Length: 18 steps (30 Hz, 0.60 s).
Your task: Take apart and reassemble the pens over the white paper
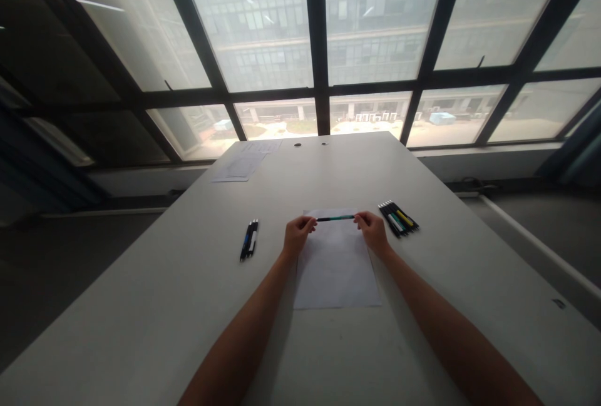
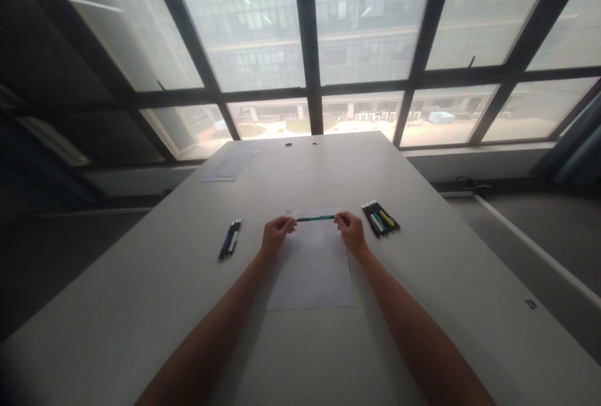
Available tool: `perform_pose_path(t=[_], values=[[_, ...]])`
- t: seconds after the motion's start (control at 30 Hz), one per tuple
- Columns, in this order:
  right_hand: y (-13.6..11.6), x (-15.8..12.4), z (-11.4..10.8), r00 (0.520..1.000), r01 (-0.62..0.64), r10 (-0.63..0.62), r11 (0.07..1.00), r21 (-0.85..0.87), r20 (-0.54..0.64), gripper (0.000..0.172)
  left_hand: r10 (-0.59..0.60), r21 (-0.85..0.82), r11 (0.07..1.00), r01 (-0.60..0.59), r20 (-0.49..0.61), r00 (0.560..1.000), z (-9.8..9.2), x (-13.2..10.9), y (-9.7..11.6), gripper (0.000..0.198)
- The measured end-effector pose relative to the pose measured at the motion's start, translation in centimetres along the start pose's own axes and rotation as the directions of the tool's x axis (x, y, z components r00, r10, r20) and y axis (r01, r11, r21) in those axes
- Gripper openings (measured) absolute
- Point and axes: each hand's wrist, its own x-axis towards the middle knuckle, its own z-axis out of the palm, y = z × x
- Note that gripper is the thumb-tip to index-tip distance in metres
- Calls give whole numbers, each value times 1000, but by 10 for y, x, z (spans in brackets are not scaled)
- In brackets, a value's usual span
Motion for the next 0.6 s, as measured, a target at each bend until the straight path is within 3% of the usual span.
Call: perform_pose_path(t=[0.23, 0.6], values=[[4, 1, 0, 1000, 6, -6, 1000, 5, -1, 31, 9, -2, 1000, -9, 0, 1000, 0, 2, -10, 32], [6, 1, 0, 1000, 20, -20, 1000, -3, -13, 29, 11, 3, 1000, -11, 20, 1000, 1, 3, -6, 32]])
